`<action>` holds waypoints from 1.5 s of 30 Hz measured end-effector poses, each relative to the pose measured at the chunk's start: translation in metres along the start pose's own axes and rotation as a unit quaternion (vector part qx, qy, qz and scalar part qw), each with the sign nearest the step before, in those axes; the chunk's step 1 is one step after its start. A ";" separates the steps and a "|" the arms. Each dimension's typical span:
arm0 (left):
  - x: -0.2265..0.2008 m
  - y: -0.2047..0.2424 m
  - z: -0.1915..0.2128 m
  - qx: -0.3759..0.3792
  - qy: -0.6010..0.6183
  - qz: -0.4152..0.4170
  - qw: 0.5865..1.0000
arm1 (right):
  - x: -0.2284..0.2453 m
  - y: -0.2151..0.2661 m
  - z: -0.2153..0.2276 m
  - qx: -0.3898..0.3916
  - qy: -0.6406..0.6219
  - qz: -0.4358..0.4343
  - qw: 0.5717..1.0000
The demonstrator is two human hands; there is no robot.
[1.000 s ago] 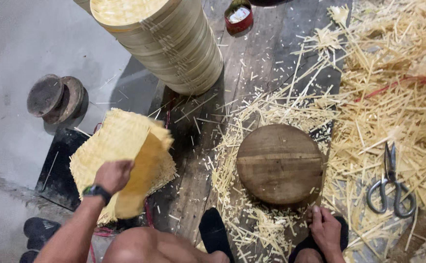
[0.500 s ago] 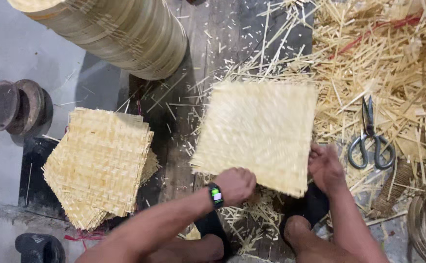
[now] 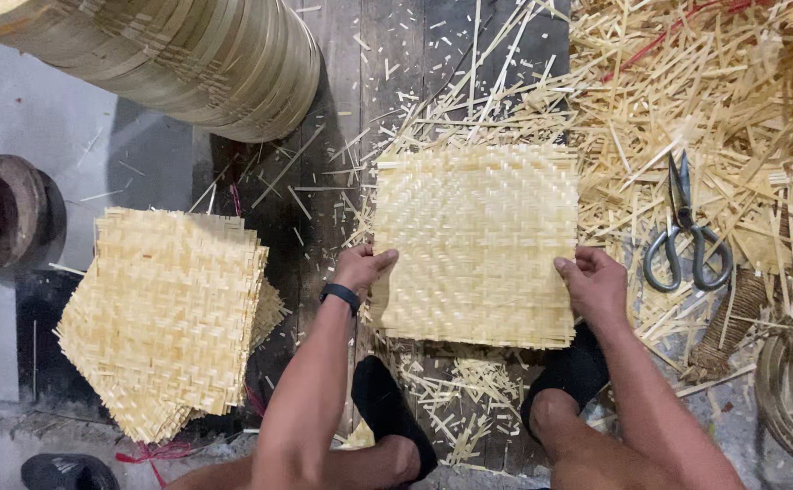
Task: The person uses shears to trim the edges of woven bamboo mats placed on a circular wooden mold. They repeatedly pick up a mat, position it on the mold, cut the excess material, and stack the finished pieces.
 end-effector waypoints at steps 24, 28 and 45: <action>-0.071 0.218 -0.092 -0.115 -0.218 -0.458 0.854 | 0.082 0.080 -0.088 0.126 0.386 0.448 0.797; -0.059 0.099 -0.020 -0.183 -0.137 -0.158 0.960 | 0.102 0.087 -0.087 0.116 0.399 0.420 0.807; -0.017 0.026 0.012 -0.182 -0.280 -0.141 0.932 | 0.043 0.007 0.074 -0.150 0.197 0.309 0.918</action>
Point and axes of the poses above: each hand's wrist, its own y-axis away from the middle knuckle, its own z-axis out of the back of the hand, x = y × z, the point moved 5 cm from there along -y, towards the middle knuckle, and after that the axes turned 7 degrees about -x, right-handed, at the moved point
